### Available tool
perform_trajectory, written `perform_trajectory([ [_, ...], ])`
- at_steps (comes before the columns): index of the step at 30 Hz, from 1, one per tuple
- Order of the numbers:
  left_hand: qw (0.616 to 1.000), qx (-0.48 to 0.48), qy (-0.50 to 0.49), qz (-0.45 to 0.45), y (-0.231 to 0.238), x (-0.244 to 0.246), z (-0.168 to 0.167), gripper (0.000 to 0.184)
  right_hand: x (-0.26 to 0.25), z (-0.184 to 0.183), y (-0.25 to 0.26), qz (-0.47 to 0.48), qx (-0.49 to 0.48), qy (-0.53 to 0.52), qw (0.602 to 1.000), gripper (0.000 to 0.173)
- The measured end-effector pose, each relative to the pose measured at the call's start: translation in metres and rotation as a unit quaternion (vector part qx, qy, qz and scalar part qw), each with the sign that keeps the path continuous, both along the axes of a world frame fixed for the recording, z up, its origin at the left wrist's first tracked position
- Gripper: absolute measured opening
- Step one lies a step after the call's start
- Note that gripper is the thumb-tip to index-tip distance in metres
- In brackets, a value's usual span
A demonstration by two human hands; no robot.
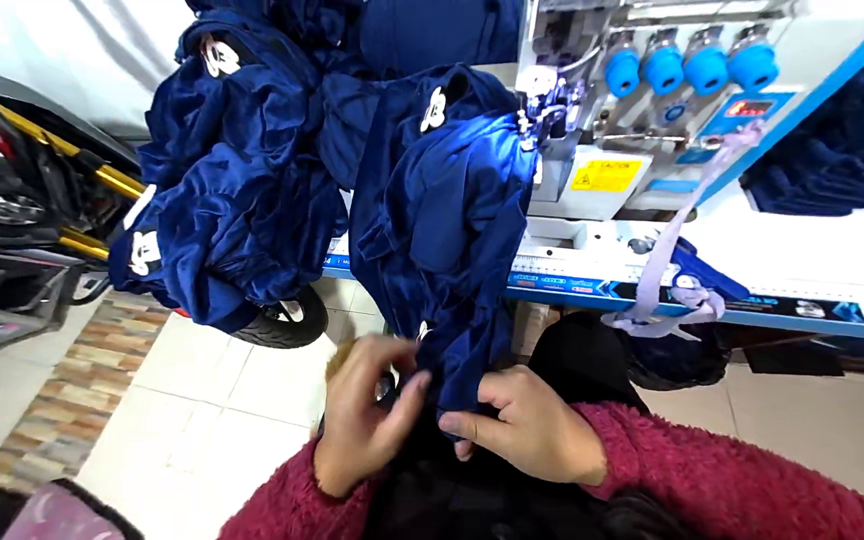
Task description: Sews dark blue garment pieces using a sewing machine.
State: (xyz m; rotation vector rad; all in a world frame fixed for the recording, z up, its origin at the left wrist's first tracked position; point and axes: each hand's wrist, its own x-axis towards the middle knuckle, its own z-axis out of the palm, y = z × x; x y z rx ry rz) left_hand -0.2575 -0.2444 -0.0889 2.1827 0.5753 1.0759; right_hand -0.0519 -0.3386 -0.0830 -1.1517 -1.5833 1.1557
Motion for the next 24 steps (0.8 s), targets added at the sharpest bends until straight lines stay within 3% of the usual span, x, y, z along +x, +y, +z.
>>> perform_trajectory([
  [2, 0.998, 0.051, 0.031, -0.026, -0.013, -0.016, 0.000, 0.026, -0.010, 0.000, 0.002, 0.006, 0.012, 0.026, 1.000, 0.028],
  [4, 0.996, 0.034, 0.066, -0.056, -0.020, -0.023, 0.001, 0.040, -0.017, 0.005, 0.003, 0.055, 0.025, 0.010, 0.998, 0.021],
  [6, 0.992, -0.012, 0.096, -0.078, -0.020, -0.022, 0.000, 0.056, -0.018, 0.018, 0.006, 0.132, 0.010, -0.037, 0.991, 0.036],
  [8, 0.994, -0.033, 0.086, -0.052, -0.019, -0.015, -0.005, 0.055, -0.015, 0.034, 0.008, 0.177, 0.027, -0.129, 0.975, 0.042],
  [11, 0.997, 0.022, 0.080, -0.009, -0.014, -0.005, -0.010, 0.042, 0.012, 0.058, 0.009, 0.197, 0.156, -0.256, 0.933, 0.033],
  [15, 0.989, 0.136, 0.057, 0.019, -0.006, 0.005, -0.009, 0.015, 0.061, 0.102, 0.045, -0.012, 0.314, -0.426, 0.848, 0.018],
  [17, 0.986, 0.158, 0.046, -0.003, -0.004, 0.006, -0.011, 0.014, 0.074, 0.108, 0.076, -0.003, 0.347, -0.474, 0.809, 0.029],
  [18, 0.984, 0.168, 0.046, -0.023, -0.002, 0.005, -0.011, 0.016, 0.076, 0.104, 0.089, 0.026, 0.359, -0.483, 0.798, 0.026],
  [20, 0.974, 0.208, 0.066, -0.067, 0.007, -0.002, -0.005, 0.021, 0.071, 0.092, 0.106, 0.068, 0.368, -0.490, 0.787, 0.012],
  [21, 0.965, 0.240, 0.082, -0.065, 0.016, -0.009, 0.002, 0.022, 0.069, 0.092, 0.110, 0.063, 0.363, -0.485, 0.793, 0.014],
  [22, 0.959, 0.268, 0.091, -0.028, 0.027, -0.017, 0.012, 0.021, 0.068, 0.097, 0.113, 0.020, 0.366, -0.463, 0.807, 0.016],
  [24, 0.951, 0.283, 0.070, 0.101, 0.049, -0.028, 0.035, 0.018, 0.071, 0.117, 0.118, -0.178, 0.415, -0.382, 0.807, 0.020],
])
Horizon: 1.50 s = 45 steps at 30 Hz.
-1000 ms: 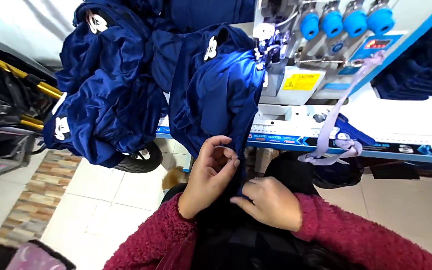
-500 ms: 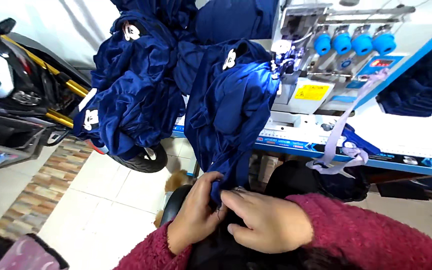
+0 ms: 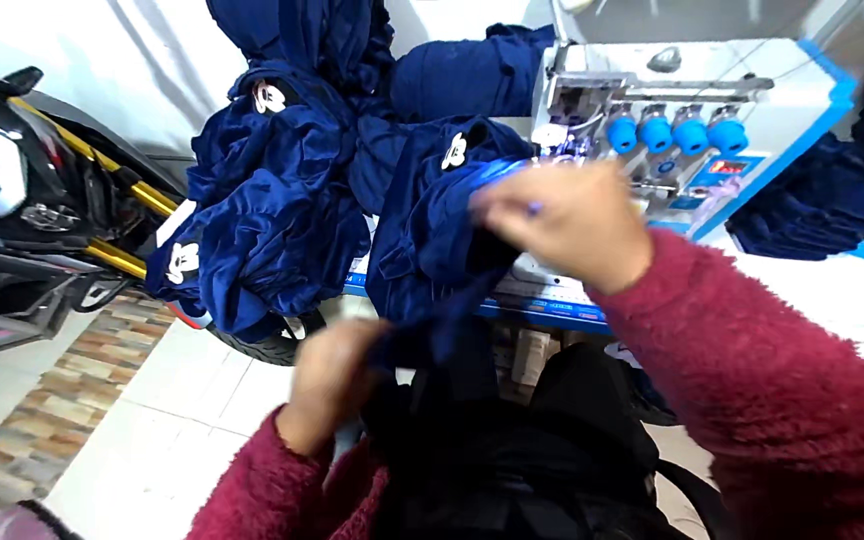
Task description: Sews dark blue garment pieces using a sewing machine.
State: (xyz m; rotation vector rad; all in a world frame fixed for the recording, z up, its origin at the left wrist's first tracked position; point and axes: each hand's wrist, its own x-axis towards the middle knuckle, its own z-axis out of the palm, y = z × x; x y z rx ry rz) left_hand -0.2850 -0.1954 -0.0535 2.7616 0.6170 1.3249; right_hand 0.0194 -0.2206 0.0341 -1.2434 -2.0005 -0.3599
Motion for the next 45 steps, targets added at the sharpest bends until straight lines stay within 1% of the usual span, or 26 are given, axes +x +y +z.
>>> perform_trajectory([
  [1, 0.999, -0.003, -0.023, 0.022, 0.005, 0.001, 0.011, 0.016, 0.000, 0.009, 0.003, -0.051, 0.076, 0.074, 0.993, 0.020],
  [2, 1.000, -0.007, -0.007, -0.008, 0.004, 0.006, 0.018, 0.014, -0.004, 0.011, 0.005, -0.076, 0.127, 0.119, 0.982, 0.019],
  [3, 0.996, -0.011, 0.032, -0.084, -0.002, 0.017, 0.018, 0.014, -0.015, 0.005, 0.001, -0.070, 0.130, 0.123, 0.981, 0.019],
  [4, 0.980, -0.020, 0.086, -0.178, -0.011, 0.030, 0.016, 0.017, -0.028, -0.011, -0.005, -0.033, 0.097, 0.091, 0.991, 0.019],
  [5, 0.956, -0.023, 0.138, -0.257, -0.018, 0.044, 0.014, 0.018, -0.041, -0.031, -0.014, 0.017, 0.039, 0.057, 0.997, 0.020],
  [6, 0.938, -0.025, 0.156, -0.307, -0.019, 0.055, 0.012, 0.019, -0.051, -0.048, -0.023, 0.051, -0.022, 0.033, 0.998, 0.020],
  [7, 0.937, -0.030, 0.142, -0.316, -0.016, 0.061, 0.010, 0.018, -0.054, -0.058, -0.029, 0.070, -0.063, 0.025, 0.995, 0.019],
  [8, 0.946, -0.036, 0.115, -0.301, -0.011, 0.062, 0.008, 0.018, -0.051, -0.064, -0.033, 0.075, -0.083, 0.038, 0.993, 0.019],
  [10, 0.964, -0.049, 0.071, -0.250, 0.001, 0.060, 0.004, 0.019, -0.041, -0.066, -0.041, 0.064, -0.086, 0.088, 0.990, 0.020],
  [14, 0.972, -0.094, -0.005, -0.217, 0.008, 0.069, 0.000, 0.018, -0.036, -0.064, -0.050, 0.037, -0.069, 0.114, 0.990, 0.023],
  [16, 0.971, -0.123, -0.038, -0.202, 0.009, 0.076, 0.000, 0.016, -0.033, -0.063, -0.051, 0.018, -0.076, 0.127, 0.989, 0.023],
  [18, 0.967, -0.166, -0.072, -0.178, 0.014, 0.080, 0.001, 0.016, -0.031, -0.059, -0.051, -0.006, -0.083, 0.162, 0.983, 0.021],
  [21, 0.942, -0.260, -0.129, -0.167, 0.019, 0.084, 0.002, 0.015, -0.029, -0.057, -0.048, -0.017, -0.073, 0.196, 0.978, 0.016],
  [23, 0.933, -0.284, -0.142, -0.172, 0.021, 0.086, 0.001, 0.013, -0.029, -0.059, -0.046, -0.012, -0.072, 0.195, 0.978, 0.015],
  [26, 0.933, -0.282, -0.148, -0.166, 0.025, 0.087, 0.000, 0.011, -0.027, -0.061, -0.043, 0.012, -0.072, 0.183, 0.980, 0.017],
  [30, 0.940, -0.276, -0.132, -0.153, 0.029, 0.085, 0.004, 0.006, -0.024, -0.063, -0.041, 0.050, -0.068, 0.165, 0.983, 0.020],
  [35, 0.936, -0.299, -0.116, -0.147, 0.030, 0.084, 0.009, 0.008, -0.024, -0.064, -0.041, 0.065, -0.047, 0.159, 0.984, 0.019],
  [38, 0.936, -0.303, -0.108, -0.143, 0.031, 0.082, 0.009, 0.013, -0.025, -0.065, -0.040, 0.064, -0.037, 0.139, 0.988, 0.019],
  [40, 0.945, -0.277, -0.093, -0.144, 0.031, 0.079, 0.011, 0.016, -0.025, -0.064, -0.040, 0.071, -0.030, 0.102, 0.992, 0.020],
  [42, 0.956, -0.232, -0.061, -0.170, 0.031, 0.076, 0.015, 0.023, -0.025, -0.062, -0.040, 0.080, -0.026, 0.061, 0.995, 0.021],
  [44, 0.961, -0.192, -0.050, -0.192, 0.028, 0.075, 0.016, 0.018, -0.026, -0.060, -0.040, 0.087, -0.018, 0.023, 0.996, 0.020],
  [45, 0.963, -0.188, -0.052, -0.188, 0.027, 0.074, 0.015, 0.015, -0.026, -0.059, -0.040, 0.091, -0.014, 0.011, 0.996, 0.019],
])
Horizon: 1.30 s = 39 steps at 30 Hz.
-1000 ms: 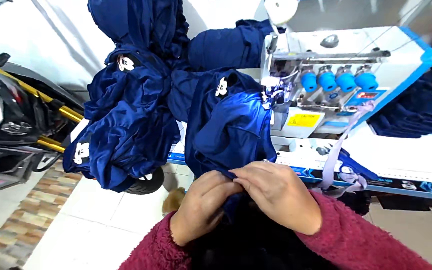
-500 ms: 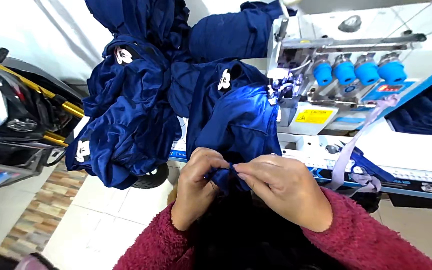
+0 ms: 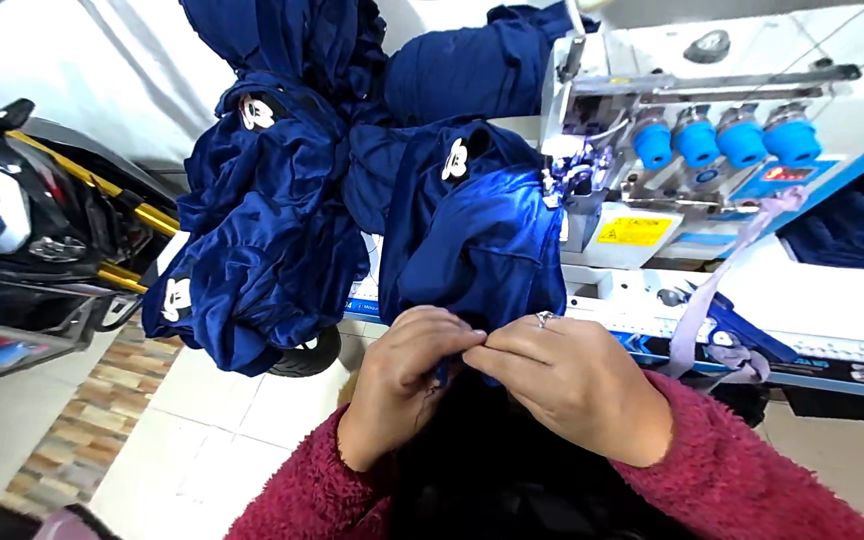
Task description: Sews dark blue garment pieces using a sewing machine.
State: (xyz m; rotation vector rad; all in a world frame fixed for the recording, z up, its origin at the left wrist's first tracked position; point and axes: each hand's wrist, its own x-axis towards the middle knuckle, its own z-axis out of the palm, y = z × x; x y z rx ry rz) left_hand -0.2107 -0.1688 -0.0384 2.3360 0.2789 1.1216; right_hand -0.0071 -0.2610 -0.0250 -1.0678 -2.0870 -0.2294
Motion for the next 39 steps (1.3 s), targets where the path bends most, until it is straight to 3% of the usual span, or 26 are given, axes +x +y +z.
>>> perform_trajectory([
  [3, 0.999, -0.044, -0.012, 0.027, -0.004, -0.003, -0.006, 0.012, -0.003, -0.001, 0.000, -0.003, 0.001, -0.005, 1.000, 0.019],
  [8, 0.979, -0.178, -0.093, 0.036, -0.006, -0.007, -0.010, 0.003, -0.015, -0.009, 0.002, -0.025, -0.005, 0.097, 0.995, 0.018],
  [12, 0.947, -0.277, -0.159, 0.026, 0.003, -0.016, -0.006, 0.005, -0.015, -0.011, 0.006, -0.092, 0.064, 0.181, 0.977, 0.013],
  [17, 0.910, -0.363, -0.198, 0.039, 0.008, -0.019, -0.005, 0.008, -0.019, -0.023, 0.017, -0.079, -0.003, 0.133, 0.988, 0.026],
  [20, 0.904, -0.373, -0.205, 0.033, 0.008, -0.017, -0.006, 0.008, -0.024, -0.024, 0.025, -0.062, -0.016, 0.112, 0.992, 0.030],
  [25, 0.908, -0.373, -0.189, 0.025, 0.010, -0.020, -0.008, 0.008, -0.026, -0.013, 0.026, 0.019, -0.063, 0.123, 0.990, 0.021],
  [34, 0.920, -0.343, -0.184, -0.046, 0.011, -0.019, -0.011, 0.008, -0.006, 0.008, 0.046, -0.001, -0.077, 0.144, 0.987, 0.015],
  [39, 0.924, -0.339, -0.165, -0.064, 0.009, -0.020, -0.015, 0.010, -0.004, 0.006, 0.052, 0.133, -0.122, 0.135, 0.974, 0.011],
])
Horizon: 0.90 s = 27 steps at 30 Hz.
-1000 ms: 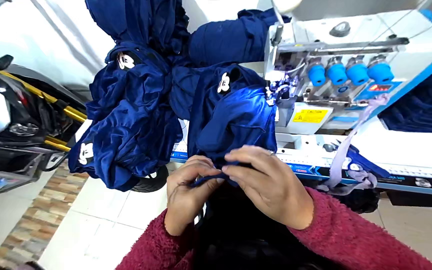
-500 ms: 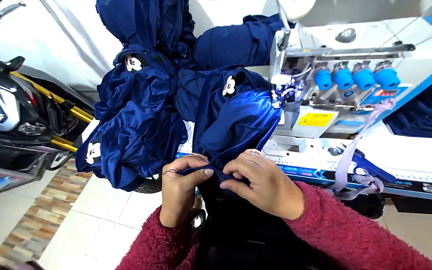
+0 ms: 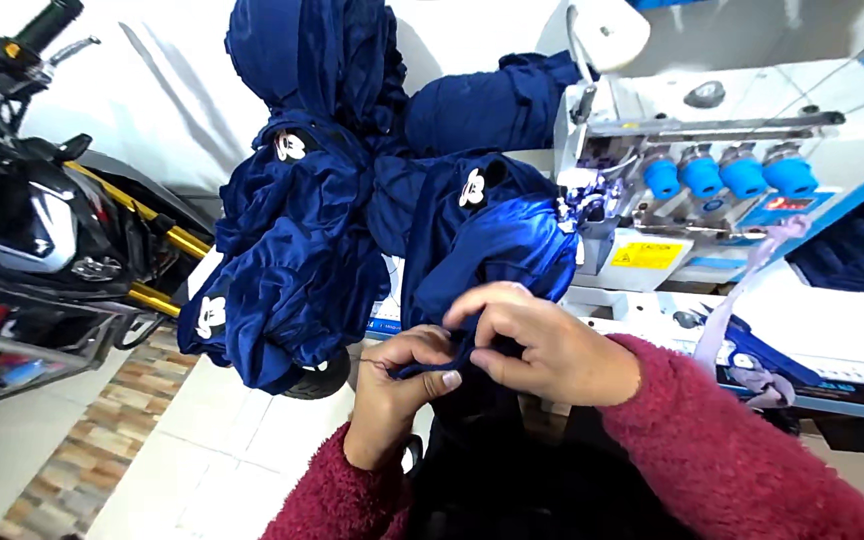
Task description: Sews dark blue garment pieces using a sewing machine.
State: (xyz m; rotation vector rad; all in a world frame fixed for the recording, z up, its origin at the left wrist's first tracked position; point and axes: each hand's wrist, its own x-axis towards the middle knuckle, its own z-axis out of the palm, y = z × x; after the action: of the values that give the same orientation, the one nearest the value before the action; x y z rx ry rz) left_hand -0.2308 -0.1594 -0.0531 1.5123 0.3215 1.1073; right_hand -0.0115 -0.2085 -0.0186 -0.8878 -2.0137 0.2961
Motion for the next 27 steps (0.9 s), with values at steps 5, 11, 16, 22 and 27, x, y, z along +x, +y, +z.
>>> perform_trajectory([
  [5, 0.999, 0.039, -0.027, -0.017, 0.007, 0.001, -0.004, 0.008, -0.003, -0.010, 0.004, -0.002, -0.008, 0.065, 0.998, 0.011],
  [11, 0.992, 0.096, -0.052, -0.056, 0.018, 0.003, -0.012, 0.009, -0.009, -0.018, -0.007, -0.044, 0.063, 0.063, 0.995, 0.016],
  [16, 0.987, 0.089, -0.075, -0.108, 0.020, 0.007, -0.013, 0.010, -0.010, -0.024, -0.006, -0.048, 0.075, 0.084, 0.992, 0.015],
  [22, 0.980, 0.094, -0.085, -0.154, 0.020, 0.014, -0.014, 0.003, -0.009, -0.022, -0.006, -0.040, 0.039, 0.094, 0.994, 0.014],
  [27, 0.978, 0.127, -0.055, -0.159, 0.020, 0.014, -0.014, 0.004, -0.006, -0.020, -0.007, -0.027, 0.063, 0.071, 0.995, 0.008],
])
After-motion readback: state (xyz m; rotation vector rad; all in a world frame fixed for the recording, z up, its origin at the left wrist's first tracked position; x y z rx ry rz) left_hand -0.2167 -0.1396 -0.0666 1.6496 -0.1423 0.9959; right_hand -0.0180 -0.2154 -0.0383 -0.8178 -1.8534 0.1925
